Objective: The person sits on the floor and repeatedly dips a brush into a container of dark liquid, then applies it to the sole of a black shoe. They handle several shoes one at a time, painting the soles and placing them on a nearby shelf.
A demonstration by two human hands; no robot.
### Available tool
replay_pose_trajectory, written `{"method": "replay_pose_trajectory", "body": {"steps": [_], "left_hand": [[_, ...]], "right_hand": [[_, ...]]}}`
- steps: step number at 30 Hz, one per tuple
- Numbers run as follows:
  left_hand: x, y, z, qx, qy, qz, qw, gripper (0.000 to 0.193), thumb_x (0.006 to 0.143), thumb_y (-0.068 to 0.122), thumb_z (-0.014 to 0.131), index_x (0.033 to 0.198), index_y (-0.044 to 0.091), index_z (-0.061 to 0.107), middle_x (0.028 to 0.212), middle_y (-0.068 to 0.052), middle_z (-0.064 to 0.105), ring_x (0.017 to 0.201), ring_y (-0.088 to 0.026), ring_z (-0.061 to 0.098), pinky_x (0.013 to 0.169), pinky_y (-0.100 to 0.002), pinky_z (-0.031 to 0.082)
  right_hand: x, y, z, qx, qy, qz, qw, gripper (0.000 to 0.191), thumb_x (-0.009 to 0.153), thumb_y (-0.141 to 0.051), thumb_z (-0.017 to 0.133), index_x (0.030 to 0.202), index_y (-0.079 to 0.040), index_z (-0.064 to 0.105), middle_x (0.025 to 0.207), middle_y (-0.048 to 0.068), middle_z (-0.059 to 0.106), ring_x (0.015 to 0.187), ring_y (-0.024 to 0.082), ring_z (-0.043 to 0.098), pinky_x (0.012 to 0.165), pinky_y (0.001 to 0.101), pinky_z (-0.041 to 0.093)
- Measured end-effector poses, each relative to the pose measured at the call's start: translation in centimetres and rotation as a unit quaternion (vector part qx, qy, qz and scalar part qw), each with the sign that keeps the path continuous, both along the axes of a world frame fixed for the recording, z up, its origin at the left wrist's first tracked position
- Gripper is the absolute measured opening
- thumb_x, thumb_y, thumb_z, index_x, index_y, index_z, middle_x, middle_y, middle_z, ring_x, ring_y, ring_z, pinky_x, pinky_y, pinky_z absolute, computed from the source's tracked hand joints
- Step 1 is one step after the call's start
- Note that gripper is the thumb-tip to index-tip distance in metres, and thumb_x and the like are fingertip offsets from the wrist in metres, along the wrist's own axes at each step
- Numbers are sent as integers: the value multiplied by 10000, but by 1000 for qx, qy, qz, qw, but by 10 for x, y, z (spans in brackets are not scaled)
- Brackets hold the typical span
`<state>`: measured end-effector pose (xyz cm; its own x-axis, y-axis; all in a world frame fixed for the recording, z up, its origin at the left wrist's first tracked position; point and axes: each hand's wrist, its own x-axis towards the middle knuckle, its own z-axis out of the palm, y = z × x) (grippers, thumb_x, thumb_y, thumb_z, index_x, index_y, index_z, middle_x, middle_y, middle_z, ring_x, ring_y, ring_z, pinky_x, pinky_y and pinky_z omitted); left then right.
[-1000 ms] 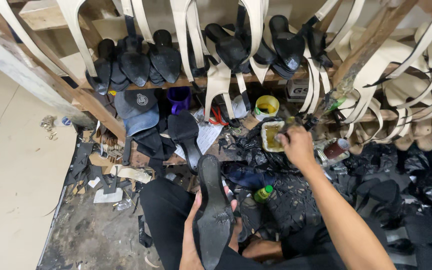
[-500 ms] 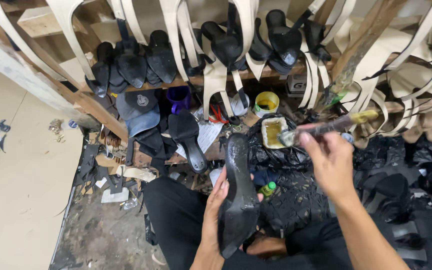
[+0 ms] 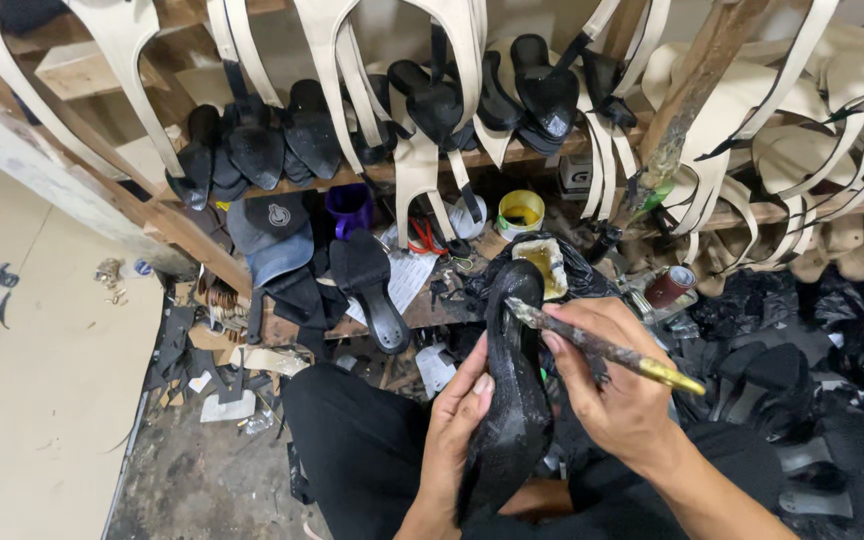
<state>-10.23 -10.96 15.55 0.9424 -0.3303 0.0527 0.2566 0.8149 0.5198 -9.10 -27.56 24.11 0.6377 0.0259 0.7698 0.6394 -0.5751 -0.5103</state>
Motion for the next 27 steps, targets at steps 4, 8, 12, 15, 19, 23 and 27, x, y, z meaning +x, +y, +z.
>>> {"method": "replay_pose_trajectory", "body": {"steps": [4, 8, 12, 15, 19, 23, 27], "left_hand": [[0, 0, 0, 20, -34, -4, 999, 680, 978, 189, 623, 1578, 14, 356, 1338, -229, 646, 1095, -330, 721, 956, -419, 615], [-1, 1, 1, 21, -19, -6, 1000, 655, 1007, 179, 608, 1596, 12, 375, 1345, -202, 643, 1046, -293, 715, 928, -400, 600], [3, 6, 5, 56, 23, 40, 997, 638, 1012, 170, 586, 1601, -2, 411, 1345, -211, 656, 1087, -227, 712, 958, -349, 580], [4, 6, 9, 50, 11, 29, 998, 641, 994, 187, 582, 1583, 14, 396, 1323, -218, 660, 1065, -259, 727, 945, -377, 600], [-1, 3, 9, -2, -48, -25, 999, 682, 989, 208, 609, 1591, 34, 340, 1318, -196, 643, 1036, -346, 734, 921, -437, 618], [-3, 3, 8, 24, -46, -24, 998, 726, 985, 228, 638, 1613, 31, 332, 1325, -227, 656, 1043, -373, 731, 923, -445, 615], [-6, 3, 12, 9, -35, -36, 999, 729, 994, 208, 640, 1626, 28, 323, 1305, -215, 648, 1020, -375, 730, 903, -459, 613]], "right_hand": [[4, -6, 3, -38, 10, 31, 999, 231, 870, 22, 741, 1097, 22, 695, 1003, 149, 708, 878, 235, 723, 751, 318, 586], [3, -4, 2, -32, -27, 12, 999, 235, 901, 18, 727, 1130, 38, 679, 1027, 154, 704, 907, 239, 711, 771, 315, 593], [-10, 1, -3, -39, 16, 80, 996, 249, 854, 8, 728, 1098, 26, 679, 978, 132, 704, 857, 223, 706, 759, 318, 577], [-10, -5, -2, 13, 128, 124, 984, 242, 846, 16, 738, 1087, 12, 726, 967, 125, 742, 707, 164, 734, 598, 254, 597], [-1, -12, 4, -21, -16, 20, 999, 227, 912, 29, 715, 1134, 21, 671, 1025, 147, 692, 896, 238, 697, 772, 313, 568], [4, -12, 12, -48, -46, 46, 997, 216, 913, 11, 707, 1127, 8, 677, 1013, 134, 692, 904, 241, 695, 783, 321, 570], [6, -12, 20, -21, -28, 44, 998, 176, 946, 15, 703, 1115, 34, 660, 1002, 137, 680, 868, 224, 687, 744, 304, 564]]}}
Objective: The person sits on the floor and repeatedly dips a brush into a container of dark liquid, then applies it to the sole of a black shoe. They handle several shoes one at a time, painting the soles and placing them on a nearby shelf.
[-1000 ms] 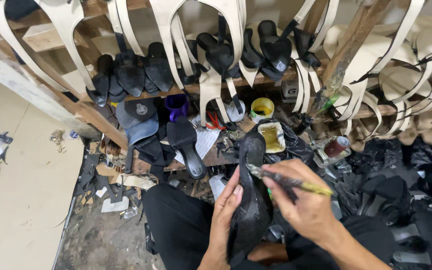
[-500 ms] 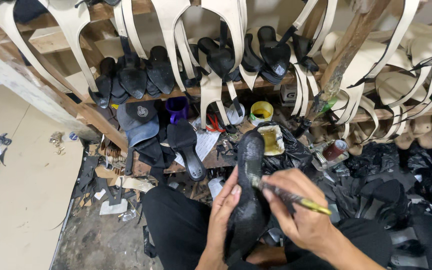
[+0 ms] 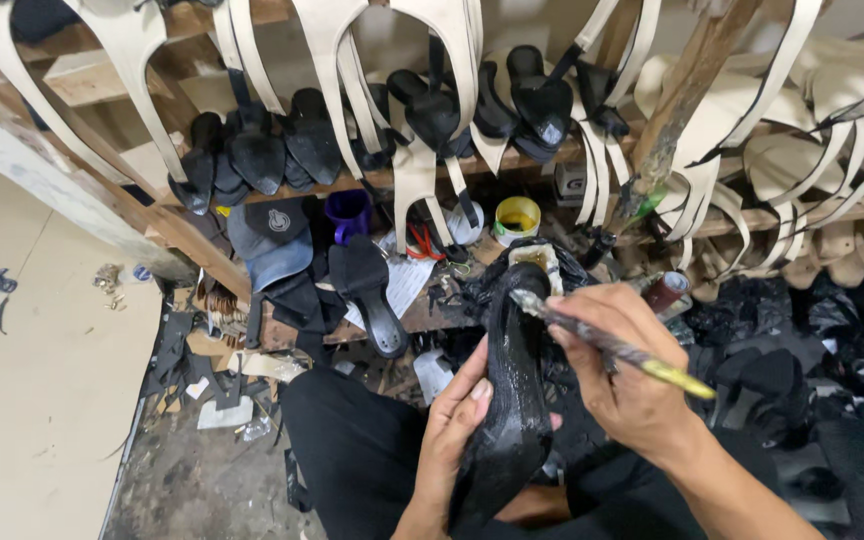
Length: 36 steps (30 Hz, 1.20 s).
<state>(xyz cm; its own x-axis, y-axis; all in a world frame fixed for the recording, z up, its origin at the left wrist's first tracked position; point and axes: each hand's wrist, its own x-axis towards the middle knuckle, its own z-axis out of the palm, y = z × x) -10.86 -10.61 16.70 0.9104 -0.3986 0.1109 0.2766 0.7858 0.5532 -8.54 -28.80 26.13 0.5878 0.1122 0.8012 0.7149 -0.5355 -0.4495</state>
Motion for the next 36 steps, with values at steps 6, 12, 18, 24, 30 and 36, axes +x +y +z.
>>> {"method": "replay_pose_trajectory", "body": {"steps": [6, 12, 18, 24, 30, 36], "left_hand": [[1, -5, 9, 23, 3, 3, 1000, 730, 967, 198, 625, 1602, 10, 318, 1292, -202, 658, 1003, -344, 744, 905, -460, 638], [4, -4, 0, 14, -19, -5, 1000, 729, 982, 189, 604, 1619, -5, 309, 1321, -227, 657, 1011, -329, 748, 910, -398, 624], [16, 3, -15, 51, 8, 23, 998, 726, 1005, 187, 619, 1647, -2, 338, 1355, -227, 651, 1082, -292, 722, 949, -381, 615], [13, 3, -15, 7, -15, -14, 1000, 745, 988, 195, 635, 1629, 21, 297, 1334, -235, 643, 1025, -373, 732, 905, -450, 619], [9, 0, -6, -5, 6, -22, 1000, 756, 965, 187, 634, 1618, 22, 290, 1356, -195, 630, 1059, -325, 728, 949, -499, 628], [8, 0, -4, 24, -12, 2, 1000, 693, 1007, 170, 590, 1624, 7, 322, 1312, -216, 660, 1040, -313, 732, 939, -416, 615]], "right_hand": [[-1, -2, 5, -15, -17, -32, 999, 157, 957, 17, 690, 1110, 41, 662, 1016, 153, 670, 896, 243, 685, 766, 313, 565], [-3, 0, 0, -45, -29, 2, 999, 180, 913, -9, 719, 1086, 18, 675, 989, 136, 676, 897, 278, 686, 796, 354, 561], [-8, -1, -12, -55, 32, 68, 996, 234, 862, -8, 742, 1083, 9, 669, 983, 138, 681, 863, 267, 685, 739, 337, 558], [-5, -9, -13, -31, -3, 27, 999, 220, 911, 37, 703, 1125, 19, 658, 1010, 128, 679, 892, 240, 691, 767, 321, 567], [2, -6, -4, -25, -22, -10, 999, 177, 944, 36, 704, 1111, 27, 649, 1017, 129, 669, 899, 236, 687, 772, 315, 572], [2, 1, -5, -49, -22, 6, 999, 247, 869, 17, 743, 1105, 3, 671, 1013, 136, 669, 920, 278, 684, 793, 349, 559]]}}
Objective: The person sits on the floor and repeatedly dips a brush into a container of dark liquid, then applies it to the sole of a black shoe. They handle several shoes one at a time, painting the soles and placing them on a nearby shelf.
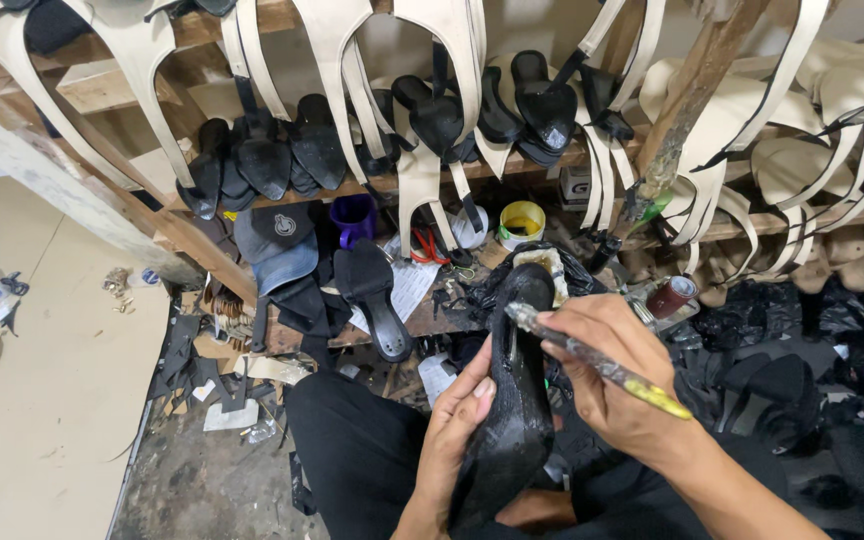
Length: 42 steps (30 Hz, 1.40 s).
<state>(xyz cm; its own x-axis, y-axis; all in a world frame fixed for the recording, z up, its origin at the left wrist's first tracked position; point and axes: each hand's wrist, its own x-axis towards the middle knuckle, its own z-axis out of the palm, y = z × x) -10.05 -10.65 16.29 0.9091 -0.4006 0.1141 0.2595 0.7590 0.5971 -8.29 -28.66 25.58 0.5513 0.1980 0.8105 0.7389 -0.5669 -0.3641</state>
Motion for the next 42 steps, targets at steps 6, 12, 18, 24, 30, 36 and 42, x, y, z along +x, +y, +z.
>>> {"method": "replay_pose_trajectory", "body": {"steps": [6, 12, 18, 24, 30, 36, 42], "left_hand": [[3, 3, 3, 16, 3, 8, 1000, 648, 1035, 196, 553, 1620, 18, 340, 1276, -230, 675, 1010, -297, 742, 901, -381, 621], [5, 2, 3, 45, 41, 36, 998, 627, 1009, 239, 537, 1582, 53, 362, 1295, -193, 675, 1034, -263, 736, 900, -362, 623], [8, 1, 0, 58, 31, 84, 994, 614, 1021, 224, 565, 1581, 22, 413, 1283, -195, 680, 1074, -213, 707, 939, -324, 597], [7, 0, 4, 29, 33, 81, 996, 637, 1003, 239, 575, 1574, 26, 388, 1300, -181, 669, 1083, -217, 707, 946, -342, 599], [7, 1, 4, 22, 14, 68, 997, 673, 1001, 263, 594, 1587, 19, 370, 1307, -186, 658, 1079, -223, 704, 947, -338, 591], [8, -3, 2, 55, 24, 99, 993, 667, 999, 245, 587, 1585, 1, 381, 1320, -169, 656, 1106, -195, 682, 972, -308, 557], [8, -10, 4, 35, 13, 130, 991, 663, 1023, 247, 558, 1598, -12, 354, 1324, -183, 643, 1114, -201, 674, 983, -314, 550]], "right_hand": [[-2, -2, -6, -19, 47, 51, 997, 261, 852, 17, 746, 1098, -1, 661, 1024, 142, 677, 928, 286, 684, 801, 354, 562], [-6, -3, -15, 7, 127, 79, 989, 265, 846, 42, 714, 1102, -2, 662, 1016, 131, 678, 867, 260, 701, 732, 334, 566], [-16, -5, -24, 44, 217, 106, 969, 245, 863, 58, 695, 1103, 7, 683, 1019, 135, 694, 761, 182, 725, 630, 281, 597], [-16, -8, -25, 94, 195, 125, 968, 254, 901, 63, 640, 1147, 6, 663, 1035, 129, 673, 792, 169, 745, 701, 287, 589], [-8, -7, -19, 27, 117, 78, 990, 245, 887, 61, 675, 1124, -1, 672, 1027, 125, 669, 855, 210, 704, 707, 300, 586], [-10, -3, -20, 61, 191, 85, 976, 221, 886, 40, 677, 1105, 12, 670, 1031, 147, 687, 741, 194, 724, 613, 296, 595], [-18, 1, -22, 28, 104, 100, 989, 222, 906, -7, 689, 1123, 13, 648, 1009, 151, 692, 883, 259, 700, 731, 333, 562]]}}
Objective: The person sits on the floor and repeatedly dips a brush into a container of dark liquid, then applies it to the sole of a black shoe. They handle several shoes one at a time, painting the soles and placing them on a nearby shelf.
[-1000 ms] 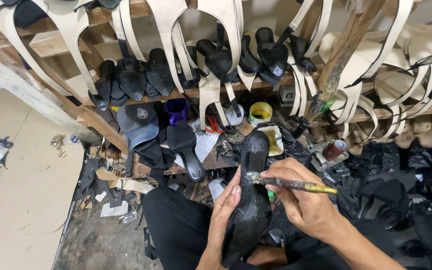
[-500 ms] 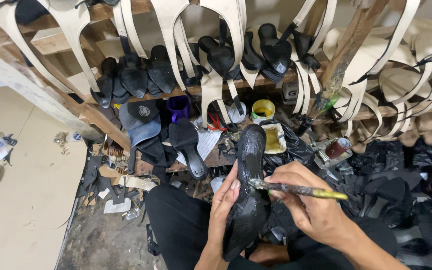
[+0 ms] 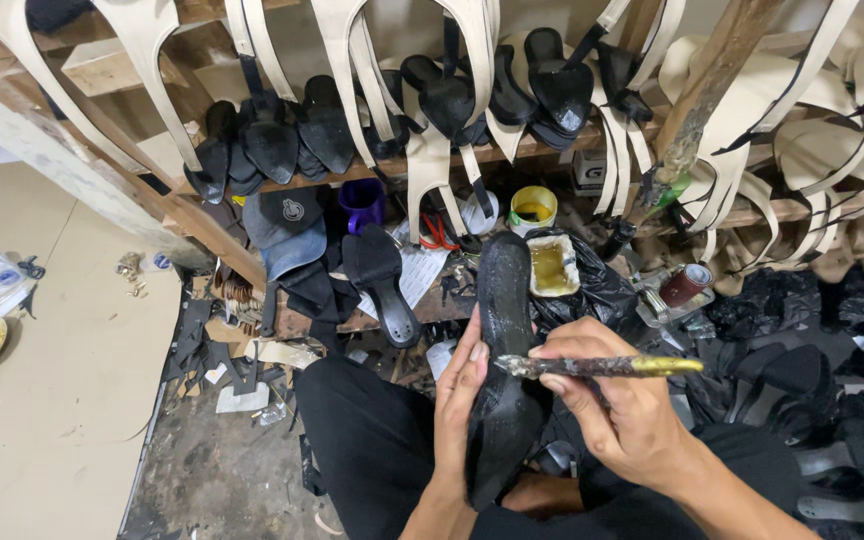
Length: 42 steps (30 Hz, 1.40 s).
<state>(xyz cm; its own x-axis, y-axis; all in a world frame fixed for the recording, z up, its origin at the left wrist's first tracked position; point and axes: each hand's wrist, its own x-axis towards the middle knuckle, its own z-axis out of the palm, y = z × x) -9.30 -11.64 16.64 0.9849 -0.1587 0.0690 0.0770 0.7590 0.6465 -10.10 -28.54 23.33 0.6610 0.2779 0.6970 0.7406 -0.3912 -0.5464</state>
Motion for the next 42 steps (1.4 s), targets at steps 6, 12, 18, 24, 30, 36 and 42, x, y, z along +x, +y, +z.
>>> {"method": "replay_pose_trajectory", "body": {"steps": [6, 12, 18, 24, 30, 36, 42], "left_hand": [[3, -11, 5, -13, 28, 65, 997, 627, 1011, 258, 527, 1573, 29, 369, 1312, -164, 631, 1110, -201, 675, 972, -322, 543], [-3, -18, 17, -45, 60, 103, 992, 567, 1010, 305, 495, 1525, 105, 367, 1219, -169, 643, 999, -265, 696, 879, -369, 585], [2, -18, 23, -34, 106, 111, 988, 535, 1007, 308, 491, 1506, 143, 390, 1169, -190, 631, 925, -324, 716, 817, -409, 606], [12, -11, 17, -58, 145, 99, 983, 517, 987, 278, 504, 1481, 159, 409, 1148, -212, 645, 892, -328, 717, 813, -441, 616], [11, -12, 11, -66, 167, 76, 981, 543, 1029, 268, 544, 1549, 130, 469, 1203, -148, 655, 989, -265, 715, 868, -390, 592], [22, -6, 16, -147, 194, 29, 970, 452, 983, 270, 553, 1429, 200, 516, 1099, -143, 660, 866, -275, 695, 809, -436, 608], [16, -11, 13, -176, 196, 23, 964, 472, 983, 219, 548, 1445, 124, 547, 1111, -147, 703, 904, -273, 707, 840, -419, 605]], "right_hand": [[-8, 9, -1, 22, 39, 3, 999, 216, 900, 3, 693, 1114, 19, 664, 961, 139, 688, 791, 227, 690, 674, 323, 563], [-12, 19, -2, 19, -34, 5, 999, 212, 911, -33, 723, 1101, 17, 644, 954, 129, 660, 860, 267, 685, 801, 374, 579], [-14, 23, -6, 6, -45, 43, 998, 250, 855, -10, 751, 1081, 17, 648, 953, 129, 666, 849, 289, 688, 784, 378, 556], [-15, 20, -7, -34, -44, 90, 994, 351, 771, 14, 746, 1107, 23, 644, 989, 159, 655, 903, 333, 656, 836, 415, 551], [1, 16, -5, -25, -82, 26, 996, 324, 802, -1, 725, 1117, 2, 650, 1035, 137, 659, 968, 317, 668, 888, 412, 547], [-12, 19, -17, -65, -99, 172, 978, 511, 827, -249, 847, 1193, 46, 647, 1094, 149, 657, 1015, 305, 667, 934, 453, 528], [1, 10, -18, -41, -82, 135, 987, 652, 770, -416, 951, 1173, 21, 682, 1021, 77, 665, 933, 273, 661, 851, 430, 545]]}}
